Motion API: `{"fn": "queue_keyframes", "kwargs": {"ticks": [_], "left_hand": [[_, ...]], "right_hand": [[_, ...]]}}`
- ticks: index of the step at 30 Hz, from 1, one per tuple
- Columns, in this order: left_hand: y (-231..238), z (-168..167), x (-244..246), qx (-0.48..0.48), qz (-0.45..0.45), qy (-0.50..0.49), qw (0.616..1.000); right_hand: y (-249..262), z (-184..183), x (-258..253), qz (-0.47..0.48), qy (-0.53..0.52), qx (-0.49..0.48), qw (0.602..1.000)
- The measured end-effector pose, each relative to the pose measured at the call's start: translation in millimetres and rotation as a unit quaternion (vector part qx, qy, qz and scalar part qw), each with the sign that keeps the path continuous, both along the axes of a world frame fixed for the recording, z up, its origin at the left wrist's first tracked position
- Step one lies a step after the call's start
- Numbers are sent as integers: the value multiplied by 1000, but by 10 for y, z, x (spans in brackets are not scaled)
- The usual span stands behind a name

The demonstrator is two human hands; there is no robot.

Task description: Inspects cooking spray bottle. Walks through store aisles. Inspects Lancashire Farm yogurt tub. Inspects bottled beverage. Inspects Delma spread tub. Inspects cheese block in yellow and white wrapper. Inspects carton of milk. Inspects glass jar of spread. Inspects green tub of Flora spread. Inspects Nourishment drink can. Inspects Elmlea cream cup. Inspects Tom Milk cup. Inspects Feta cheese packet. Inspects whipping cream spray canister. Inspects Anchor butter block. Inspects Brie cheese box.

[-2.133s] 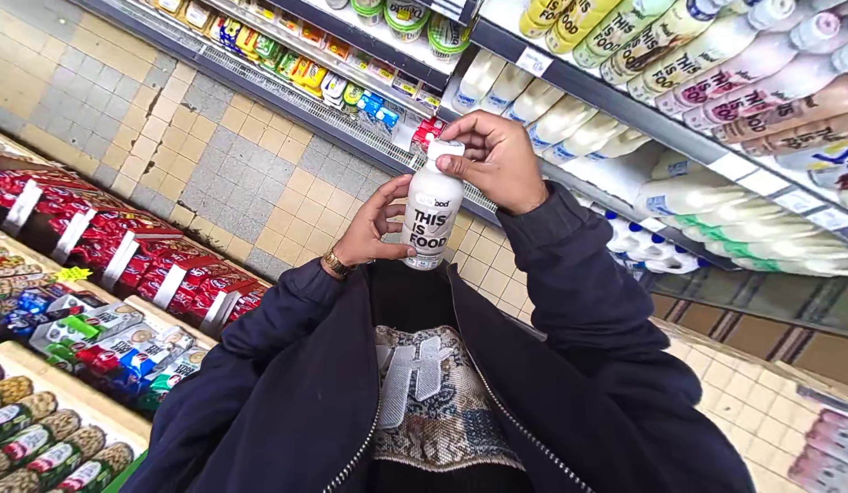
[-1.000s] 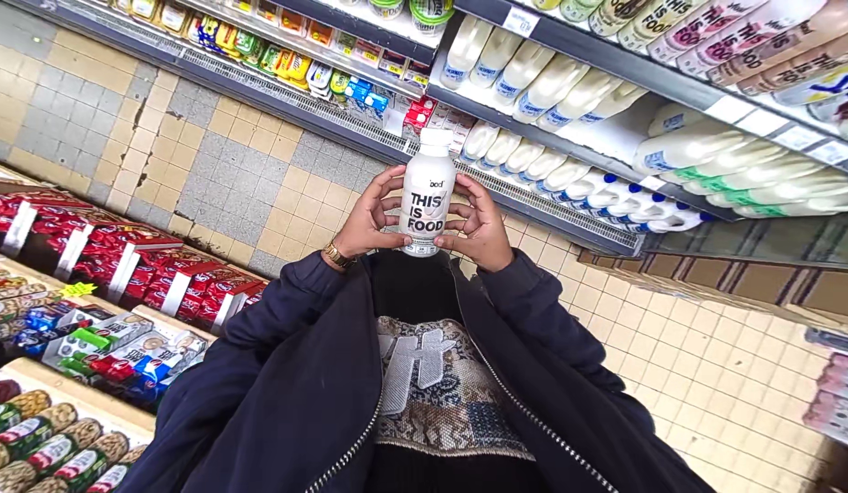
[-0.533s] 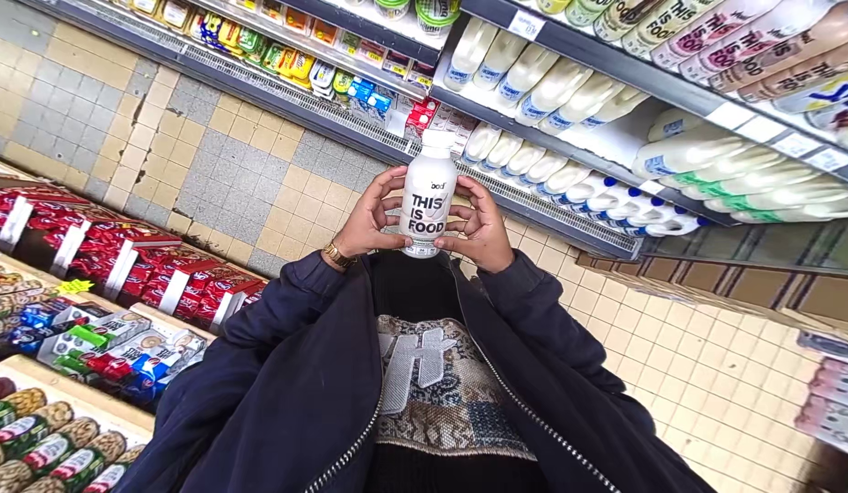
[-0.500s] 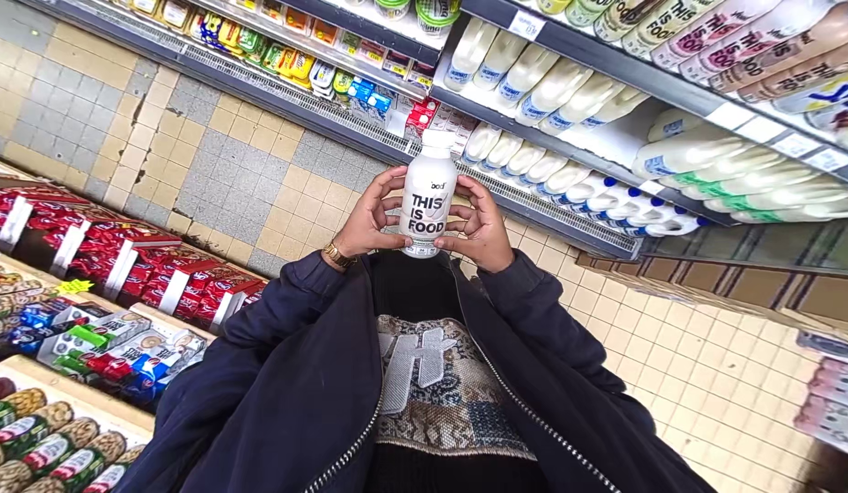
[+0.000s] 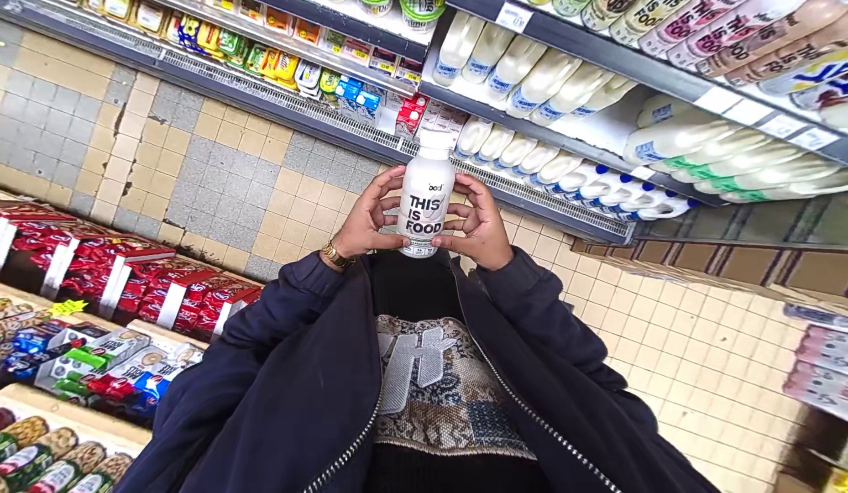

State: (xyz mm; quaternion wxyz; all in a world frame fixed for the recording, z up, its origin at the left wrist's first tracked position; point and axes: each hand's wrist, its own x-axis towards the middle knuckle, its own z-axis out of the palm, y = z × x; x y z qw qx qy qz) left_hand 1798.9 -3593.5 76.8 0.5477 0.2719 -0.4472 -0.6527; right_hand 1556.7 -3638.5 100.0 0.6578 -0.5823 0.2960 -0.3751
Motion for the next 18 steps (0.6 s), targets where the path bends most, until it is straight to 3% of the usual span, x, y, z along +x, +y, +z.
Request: {"fn": "queue_keyframes", "kwargs": {"ticks": [9, 18], "left_hand": [[-252, -35, 39, 4, -31, 22, 999], [-621, 7, 57, -8, -8, 24, 1000]], "right_hand": [[-218, 30, 3, 3, 12, 11, 1000], [-986, 434, 155, -26, 50, -58, 997]]}}
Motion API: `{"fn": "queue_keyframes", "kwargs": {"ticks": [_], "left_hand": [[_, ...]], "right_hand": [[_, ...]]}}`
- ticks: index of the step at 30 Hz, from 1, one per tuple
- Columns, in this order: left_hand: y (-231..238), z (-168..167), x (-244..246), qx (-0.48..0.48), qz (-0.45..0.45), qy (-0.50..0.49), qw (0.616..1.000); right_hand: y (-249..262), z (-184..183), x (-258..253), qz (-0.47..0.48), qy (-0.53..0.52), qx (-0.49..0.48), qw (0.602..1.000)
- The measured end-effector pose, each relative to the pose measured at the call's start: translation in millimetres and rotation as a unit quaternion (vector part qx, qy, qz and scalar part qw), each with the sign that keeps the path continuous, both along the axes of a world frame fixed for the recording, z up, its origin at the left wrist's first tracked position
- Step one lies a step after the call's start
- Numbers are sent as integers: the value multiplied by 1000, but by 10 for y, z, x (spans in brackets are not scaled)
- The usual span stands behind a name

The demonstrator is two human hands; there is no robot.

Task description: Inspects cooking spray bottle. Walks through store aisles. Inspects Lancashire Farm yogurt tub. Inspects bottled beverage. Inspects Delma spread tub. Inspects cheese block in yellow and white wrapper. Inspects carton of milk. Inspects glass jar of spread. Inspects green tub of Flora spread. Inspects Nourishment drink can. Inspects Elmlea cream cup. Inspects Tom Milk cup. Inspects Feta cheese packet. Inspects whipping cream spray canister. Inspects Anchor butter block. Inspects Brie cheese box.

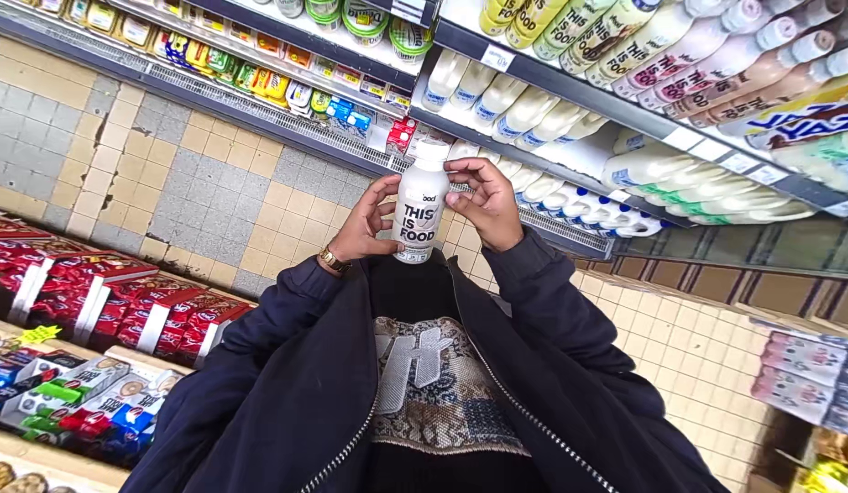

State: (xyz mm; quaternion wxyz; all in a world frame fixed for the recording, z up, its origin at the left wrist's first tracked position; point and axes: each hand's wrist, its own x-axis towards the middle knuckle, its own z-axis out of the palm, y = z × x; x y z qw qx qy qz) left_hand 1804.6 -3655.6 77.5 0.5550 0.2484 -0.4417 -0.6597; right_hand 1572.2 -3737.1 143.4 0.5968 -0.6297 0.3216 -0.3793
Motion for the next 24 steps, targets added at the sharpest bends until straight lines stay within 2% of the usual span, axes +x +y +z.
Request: {"fn": "queue_keyframes", "kwargs": {"ticks": [8, 12, 16, 21, 24], "left_hand": [[-428, 46, -43, -49, 34, -71, 996], [-665, 46, -62, -61, 83, -121, 987], [-913, 45, -89, -90, 134, -139, 977], [-1011, 56, -49, -94, 202, -172, 960], [-1000, 27, -11, -75, 227, -169, 956]], "right_hand": [[-869, 486, 218, 40, 133, -50, 989], [-1199, 631, 232, 81, 145, -65, 984], [-1520, 665, 237, 69, 167, -131, 975], [-2122, 546, 250, 32, 236, -255, 937], [-2584, 507, 285, 9, 285, -281, 916]]}}
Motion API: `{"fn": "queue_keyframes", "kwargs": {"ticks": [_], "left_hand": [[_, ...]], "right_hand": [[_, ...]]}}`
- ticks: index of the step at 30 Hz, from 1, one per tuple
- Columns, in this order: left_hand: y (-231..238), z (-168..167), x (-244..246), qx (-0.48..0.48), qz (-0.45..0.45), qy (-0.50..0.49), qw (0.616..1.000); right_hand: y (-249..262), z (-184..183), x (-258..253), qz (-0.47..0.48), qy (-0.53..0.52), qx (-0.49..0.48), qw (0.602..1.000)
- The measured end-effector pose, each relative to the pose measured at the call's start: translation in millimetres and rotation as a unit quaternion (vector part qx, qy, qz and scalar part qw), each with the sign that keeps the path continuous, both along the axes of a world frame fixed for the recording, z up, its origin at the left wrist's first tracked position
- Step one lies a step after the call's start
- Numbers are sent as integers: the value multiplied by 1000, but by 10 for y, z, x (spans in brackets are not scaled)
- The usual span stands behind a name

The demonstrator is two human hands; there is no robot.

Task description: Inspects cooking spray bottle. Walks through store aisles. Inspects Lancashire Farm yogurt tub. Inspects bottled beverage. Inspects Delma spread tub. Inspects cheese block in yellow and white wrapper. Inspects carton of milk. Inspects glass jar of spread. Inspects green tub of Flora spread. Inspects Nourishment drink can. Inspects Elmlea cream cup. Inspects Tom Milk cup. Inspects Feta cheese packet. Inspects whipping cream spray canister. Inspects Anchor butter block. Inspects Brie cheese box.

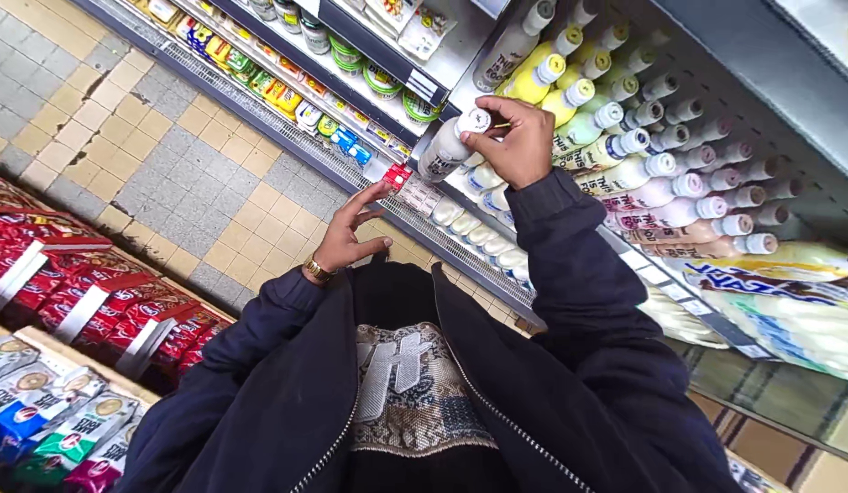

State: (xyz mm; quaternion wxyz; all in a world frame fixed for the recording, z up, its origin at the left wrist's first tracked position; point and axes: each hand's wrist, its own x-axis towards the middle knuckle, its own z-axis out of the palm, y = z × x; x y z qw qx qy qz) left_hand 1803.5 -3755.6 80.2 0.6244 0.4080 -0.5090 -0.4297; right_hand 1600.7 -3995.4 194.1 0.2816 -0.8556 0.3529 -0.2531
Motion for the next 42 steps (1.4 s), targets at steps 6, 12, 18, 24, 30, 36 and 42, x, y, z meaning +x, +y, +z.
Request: {"fn": "queue_keyframes", "kwargs": {"ticks": [6, 12, 18, 24, 30, 36, 42], "left_hand": [[81, -85, -15, 16, 53, 17, 998], [107, -146, -73, 17, 96, 25, 995], [84, -148, -99, 23, 103, 24, 994], [22, -114, -74, 11, 95, 25, 995], [47, -116, 28, 10, 92, 44, 995], [43, 26, 209, 25, 61, 27, 997], [124, 249, 402, 17, 34, 29, 999]], "right_hand": [[-922, -75, 58, -45, 69, -81, 993], [-1437, -102, 87, -114, 136, -92, 980], [-1642, -156, 105, -139, 183, -69, 971], [-1743, -261, 100, -158, 205, -72, 963], [-1704, -193, 85, -168, 253, -60, 951], [-1460, -249, 26, -172, 244, -97, 950], [-422, -273, -177, -130, 18, -112, 985]]}}
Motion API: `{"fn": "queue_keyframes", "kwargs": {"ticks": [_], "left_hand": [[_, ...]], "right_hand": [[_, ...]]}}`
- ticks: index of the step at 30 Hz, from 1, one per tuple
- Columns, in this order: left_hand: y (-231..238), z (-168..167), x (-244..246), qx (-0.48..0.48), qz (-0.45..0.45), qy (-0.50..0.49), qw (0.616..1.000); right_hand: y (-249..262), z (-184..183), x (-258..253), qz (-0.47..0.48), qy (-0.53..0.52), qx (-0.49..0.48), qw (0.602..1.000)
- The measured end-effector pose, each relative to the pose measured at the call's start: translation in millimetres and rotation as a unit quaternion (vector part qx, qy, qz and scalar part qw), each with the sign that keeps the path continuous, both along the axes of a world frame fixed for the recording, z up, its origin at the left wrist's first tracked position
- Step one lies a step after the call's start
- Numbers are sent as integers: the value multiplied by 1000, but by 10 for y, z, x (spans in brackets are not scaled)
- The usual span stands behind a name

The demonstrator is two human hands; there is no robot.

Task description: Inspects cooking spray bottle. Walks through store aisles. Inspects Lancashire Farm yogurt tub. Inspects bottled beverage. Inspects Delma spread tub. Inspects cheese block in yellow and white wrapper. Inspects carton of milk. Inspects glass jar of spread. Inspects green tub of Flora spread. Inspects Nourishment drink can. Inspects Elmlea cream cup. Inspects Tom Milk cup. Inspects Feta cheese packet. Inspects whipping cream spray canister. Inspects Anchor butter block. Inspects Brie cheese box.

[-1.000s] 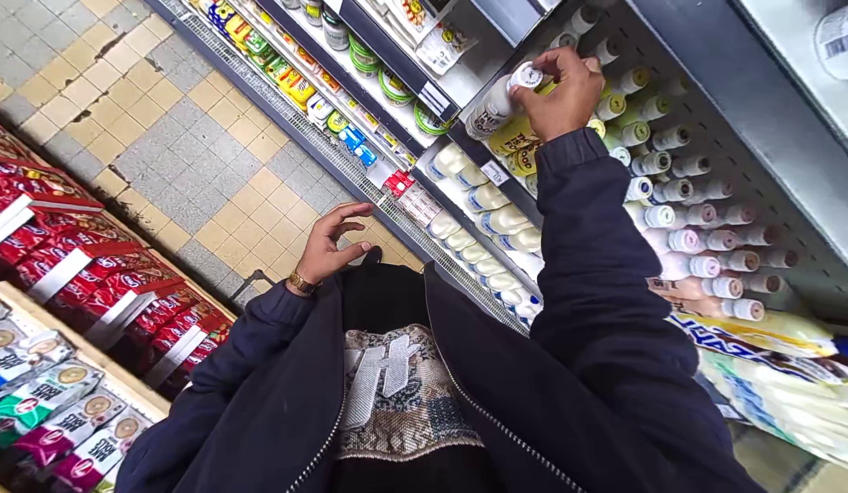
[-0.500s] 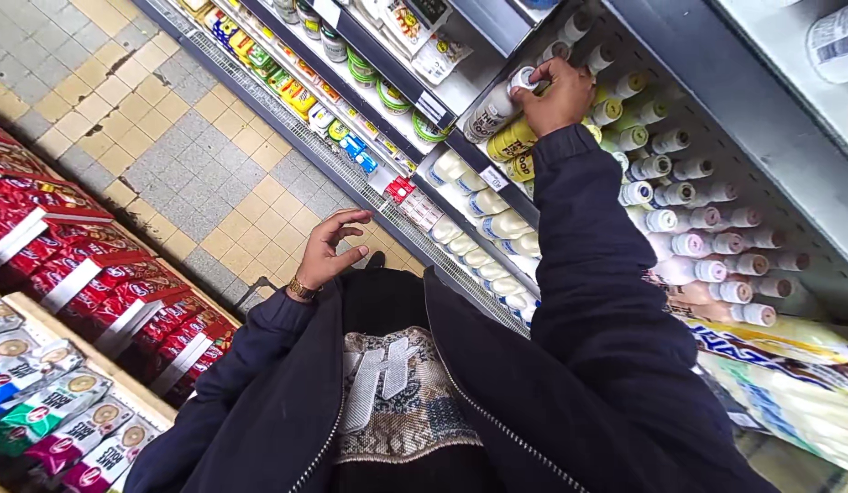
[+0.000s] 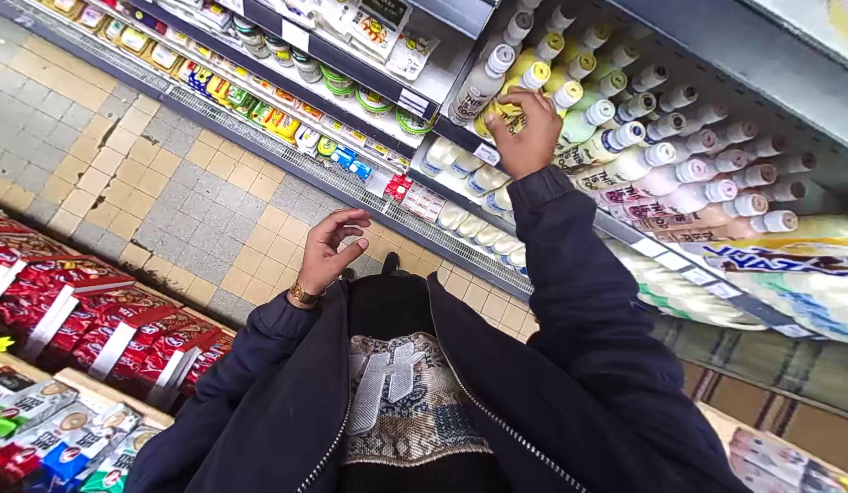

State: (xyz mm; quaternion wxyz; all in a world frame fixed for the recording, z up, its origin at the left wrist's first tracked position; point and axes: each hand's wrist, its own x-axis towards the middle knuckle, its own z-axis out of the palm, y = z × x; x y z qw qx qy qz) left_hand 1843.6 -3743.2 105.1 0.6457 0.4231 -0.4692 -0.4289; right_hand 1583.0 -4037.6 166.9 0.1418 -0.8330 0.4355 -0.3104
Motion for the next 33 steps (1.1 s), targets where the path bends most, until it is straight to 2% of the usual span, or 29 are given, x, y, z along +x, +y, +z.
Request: {"fn": "queue_keyframes", "kwargs": {"ticks": [5, 8, 15, 22, 33], "left_hand": [[115, 124, 71, -53, -55, 29, 997], [178, 172, 95, -57, -92, 26, 994], [338, 155, 100, -54, -176, 39, 982], [521, 96, 123, -35, -216, 32, 975], [679, 38, 182, -13, -243, 31, 969]], "right_hand": [[1329, -94, -132, 38, -152, -1, 988], [2005, -199, -148, 39, -236, 35, 970], [3026, -538, -38, 11, -323, 110, 940], [3641, -672, 222, 15, -360, 155, 920], [3932, -702, 334, -19, -372, 143, 917]]}}
